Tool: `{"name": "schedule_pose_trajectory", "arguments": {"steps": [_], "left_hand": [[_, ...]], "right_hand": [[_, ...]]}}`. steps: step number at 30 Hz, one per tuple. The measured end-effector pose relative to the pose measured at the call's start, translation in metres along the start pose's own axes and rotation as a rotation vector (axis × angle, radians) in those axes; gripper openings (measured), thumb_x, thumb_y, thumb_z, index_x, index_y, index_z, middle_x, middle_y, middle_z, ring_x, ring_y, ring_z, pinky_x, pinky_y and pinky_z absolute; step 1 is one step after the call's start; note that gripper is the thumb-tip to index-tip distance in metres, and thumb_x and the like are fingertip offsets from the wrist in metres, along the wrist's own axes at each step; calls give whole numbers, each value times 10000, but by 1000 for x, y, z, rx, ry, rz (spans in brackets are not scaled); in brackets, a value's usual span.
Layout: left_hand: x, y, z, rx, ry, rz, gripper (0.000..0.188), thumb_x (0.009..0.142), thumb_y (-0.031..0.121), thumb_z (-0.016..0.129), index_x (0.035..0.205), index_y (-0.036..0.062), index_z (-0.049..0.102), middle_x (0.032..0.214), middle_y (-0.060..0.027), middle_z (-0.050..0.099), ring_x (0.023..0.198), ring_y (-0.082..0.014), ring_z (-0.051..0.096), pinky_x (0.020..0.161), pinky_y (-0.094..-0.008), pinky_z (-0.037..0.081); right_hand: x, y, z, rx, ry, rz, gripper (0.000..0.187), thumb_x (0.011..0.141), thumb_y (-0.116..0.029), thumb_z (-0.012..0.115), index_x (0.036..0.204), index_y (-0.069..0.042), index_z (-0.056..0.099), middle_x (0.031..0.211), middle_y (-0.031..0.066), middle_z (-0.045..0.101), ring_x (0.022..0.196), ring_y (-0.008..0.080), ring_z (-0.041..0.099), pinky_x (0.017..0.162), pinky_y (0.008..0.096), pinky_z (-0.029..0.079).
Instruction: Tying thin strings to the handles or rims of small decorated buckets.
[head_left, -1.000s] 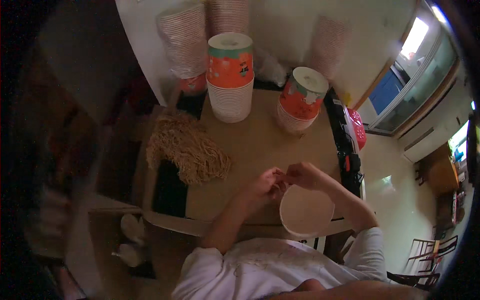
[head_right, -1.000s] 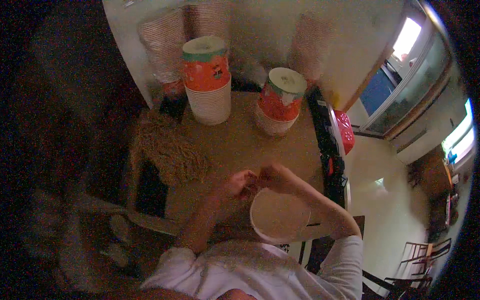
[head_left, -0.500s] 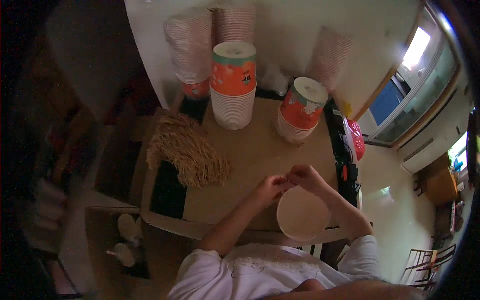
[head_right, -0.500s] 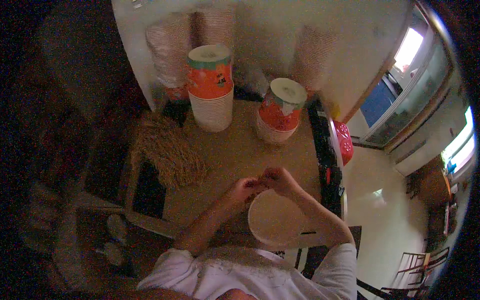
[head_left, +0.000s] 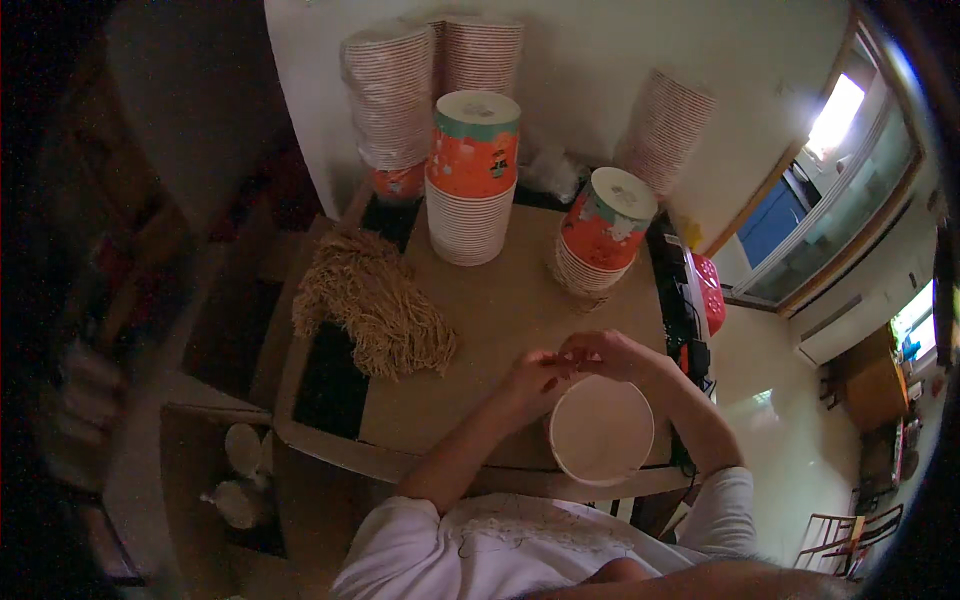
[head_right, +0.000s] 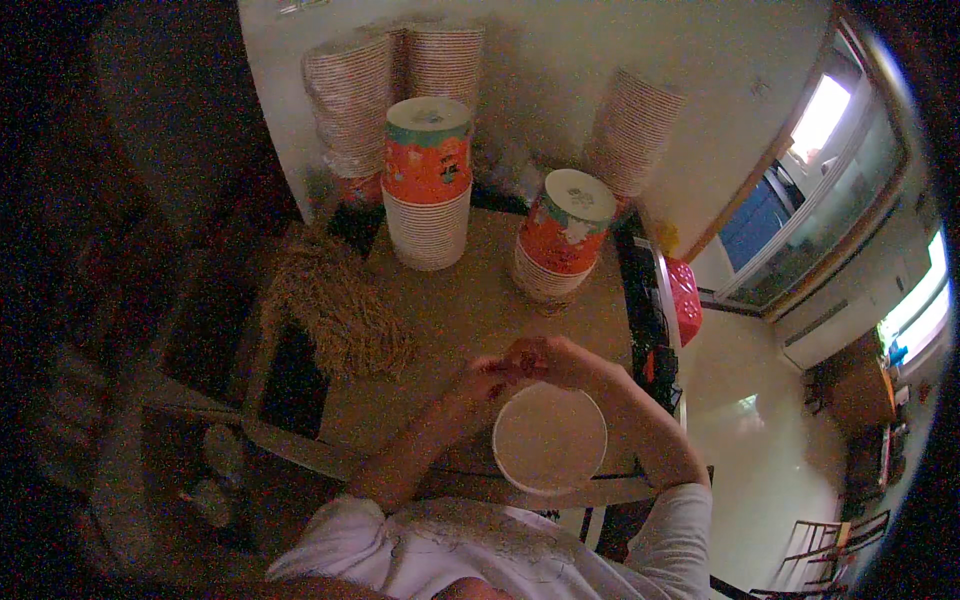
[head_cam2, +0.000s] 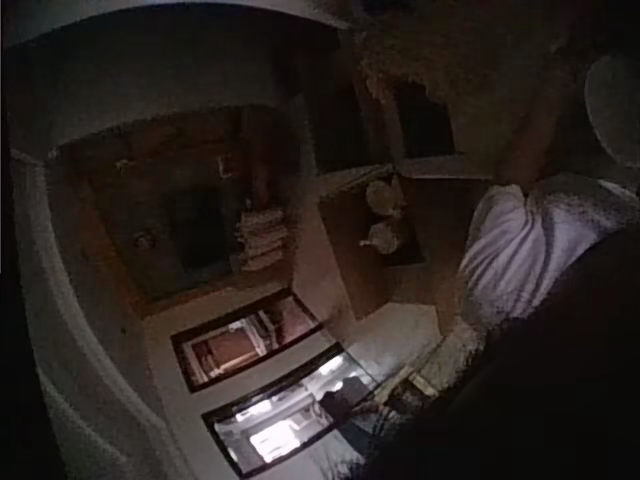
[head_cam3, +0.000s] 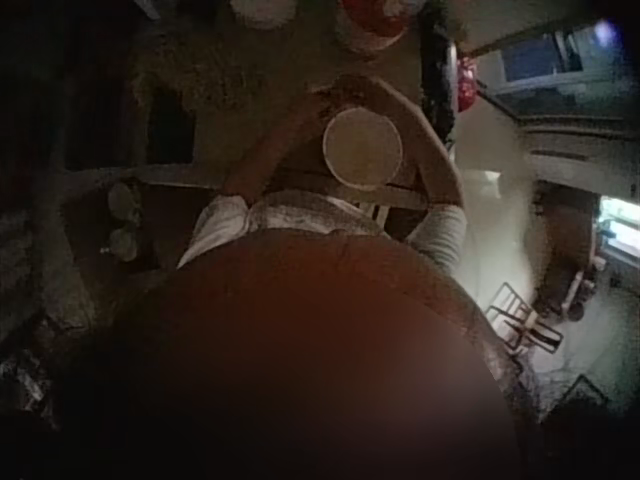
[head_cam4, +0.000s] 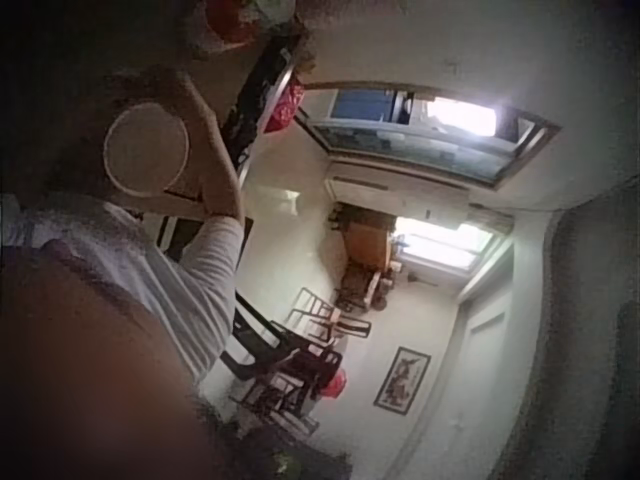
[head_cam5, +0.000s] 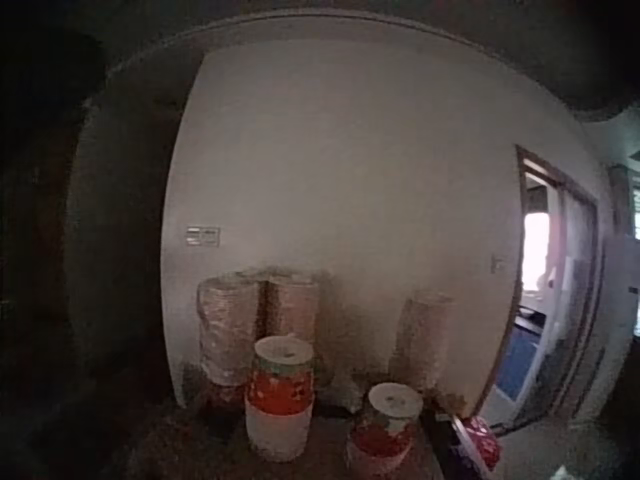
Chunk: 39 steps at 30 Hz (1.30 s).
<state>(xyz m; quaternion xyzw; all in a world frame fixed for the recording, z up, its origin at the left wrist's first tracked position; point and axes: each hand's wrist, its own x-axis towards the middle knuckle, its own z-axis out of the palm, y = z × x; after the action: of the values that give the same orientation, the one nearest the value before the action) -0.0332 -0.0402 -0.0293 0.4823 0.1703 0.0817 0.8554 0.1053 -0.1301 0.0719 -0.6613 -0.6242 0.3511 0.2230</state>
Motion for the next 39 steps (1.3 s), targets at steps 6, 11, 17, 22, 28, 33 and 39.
{"name": "schedule_pose_trajectory", "arguments": {"steps": [6, 11, 17, 22, 28, 33, 39], "left_hand": [[-5, 16, 1, 108, 33, -18, 66, 765, 108, 602, 732, 51, 613, 626, 33, 520, 536, -34, 395, 487, -180, 308], [-3, 13, -3, 237, -1, 55, 68, 765, 112, 615, 752, 45, 619, 630, 15, 565, 514, -35, 432, 447, -185, 321], [-5, 16, -1, 195, -21, 55, 83, 763, 116, 624, 749, 34, 615, 631, 8, 572, 490, -34, 422, 430, -193, 318], [-1, 9, -7, 141, -2, 91, 97, 757, 120, 632, 743, 26, 612, 605, 6, 559, 469, -44, 430, 407, -200, 313], [-1, 7, -9, 255, 14, 91, 109, 748, 126, 643, 728, 23, 613, 584, 1, 549, 457, -52, 435, 401, -204, 318], [-8, 11, -4, 223, 43, 147, 112, 748, 129, 645, 723, 25, 612, 583, 3, 551, 447, -49, 434, 397, -203, 323], [-7, 12, -6, 253, 8, 150, 109, 751, 131, 647, 724, 32, 610, 590, 2, 561, 450, -44, 441, 396, -193, 332]], "right_hand": [[-2, 16, -9, -192, 61, -170, 135, 716, -79, 614, 833, -33, 562, 767, 108, 551, 696, 249, 559, 617, 339, 447], [-5, 12, -9, -137, 95, -142, 83, 732, -73, 587, 761, -9, 542, 706, 116, 533, 653, 261, 545, 604, 344, 442], [-5, 29, -6, -207, 83, -94, 83, 779, -83, 547, 786, -1, 539, 722, 141, 536, 624, 228, 529, 578, 335, 424], [-5, 21, -6, -115, 171, 8, 105, 838, -110, 492, 869, -17, 530, 723, 70, 531, 659, 133, 500, 605, 312, 424], [-6, 35, -18, 56, 122, -4, 179, 781, -61, 563, 957, -53, 527, 806, 42, 553, 723, 108, 526, 656, 268, 453], [-5, 11, -7, -17, 134, -47, 192, 749, -67, 612, 931, -39, 560, 780, 41, 581, 704, 106, 542, 643, 263, 448], [-9, 16, -14, 15, 165, 19, 209, 723, -109, 661, 905, -32, 589, 722, 32, 585, 671, 114, 539, 647, 261, 441]]}}
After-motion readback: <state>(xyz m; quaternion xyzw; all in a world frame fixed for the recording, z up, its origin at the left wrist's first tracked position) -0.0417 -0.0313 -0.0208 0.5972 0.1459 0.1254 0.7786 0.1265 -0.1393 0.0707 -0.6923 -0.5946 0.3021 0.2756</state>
